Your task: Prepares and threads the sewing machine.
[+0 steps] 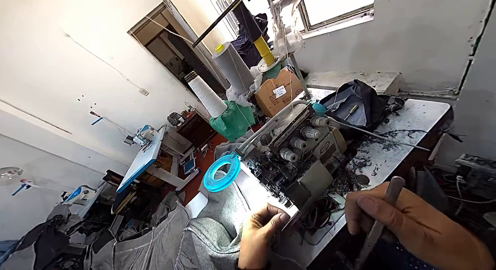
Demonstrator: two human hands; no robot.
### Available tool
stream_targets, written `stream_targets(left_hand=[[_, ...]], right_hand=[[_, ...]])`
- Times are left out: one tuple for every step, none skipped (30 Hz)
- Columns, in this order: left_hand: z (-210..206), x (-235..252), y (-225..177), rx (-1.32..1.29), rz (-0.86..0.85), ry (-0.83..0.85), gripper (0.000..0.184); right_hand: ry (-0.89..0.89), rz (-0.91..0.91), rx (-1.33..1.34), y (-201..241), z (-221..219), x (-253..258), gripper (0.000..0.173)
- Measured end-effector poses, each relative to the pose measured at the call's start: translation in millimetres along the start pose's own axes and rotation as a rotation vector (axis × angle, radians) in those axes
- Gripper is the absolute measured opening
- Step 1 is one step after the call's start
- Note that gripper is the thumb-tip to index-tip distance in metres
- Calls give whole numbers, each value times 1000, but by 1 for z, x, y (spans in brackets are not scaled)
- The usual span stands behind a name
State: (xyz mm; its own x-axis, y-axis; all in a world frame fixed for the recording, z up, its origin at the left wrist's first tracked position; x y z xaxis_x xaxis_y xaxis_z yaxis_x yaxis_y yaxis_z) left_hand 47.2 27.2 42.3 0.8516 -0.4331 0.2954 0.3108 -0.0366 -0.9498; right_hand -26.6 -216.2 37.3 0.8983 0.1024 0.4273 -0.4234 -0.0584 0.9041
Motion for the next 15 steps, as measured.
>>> stream_targets(left_hand=[[2,3,8,-81,25,-6,9],[4,5,12,-136,32,-10,11],[6,5,14,-179,32,-7,10],[7,6,15,-203,36,0,10],[7,6,15,-209,43,1,11],[7,6,14,-201,48,1,12],[7,6,14,-192,56,-4,13],[7,6,13,-190,62,-7,14],[7,6,13,-192,72,-10,15],[8,6,14,-193,80,-9,15],[8,6,14,-196,85,-2,15],[9,7,15,-203,89,4,14],[9,7,15,-211,92,11,14],[9,7,14,-215,95,13,14],[8,7,14,-214,98,11,14]], right_hand=[[-45,46,17,-1,-3,-2,52],[-79,102,26,-2,-6,-2,50],[-97,156,22,-5,-9,-3,48],[-103,197,-3,-8,-13,-4,46],[-112,228,-37,-13,-17,-5,40],[-125,253,-67,-20,-22,-7,32],[-128,273,-95,-26,-27,-8,24],[-128,293,-124,-33,-32,-9,18],[-132,321,-149,-39,-35,-9,15],[-142,347,-176,-44,-38,-9,14],[-151,370,-201,-47,-39,-9,14],[-157,391,-218,-49,-40,-8,14],[-160,410,-231,-51,-40,-7,14],[-157,430,-241,-52,-40,-6,14],[-146,450,-252,-52,-41,-5,13]])
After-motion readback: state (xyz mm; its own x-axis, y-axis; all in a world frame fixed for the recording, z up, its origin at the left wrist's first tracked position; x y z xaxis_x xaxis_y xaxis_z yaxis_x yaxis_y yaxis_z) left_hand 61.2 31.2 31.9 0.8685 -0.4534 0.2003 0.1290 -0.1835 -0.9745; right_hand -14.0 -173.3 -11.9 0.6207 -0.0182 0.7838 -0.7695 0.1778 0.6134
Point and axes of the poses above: each hand's wrist, its own x-axis towards the middle knuckle, its own z-axis out of the back of the hand, y = z × x, the point moved 3 cm from there along x, towards the middle knuckle, and after that the axes turned 14 degrees about -z, right-handed, at the moved point
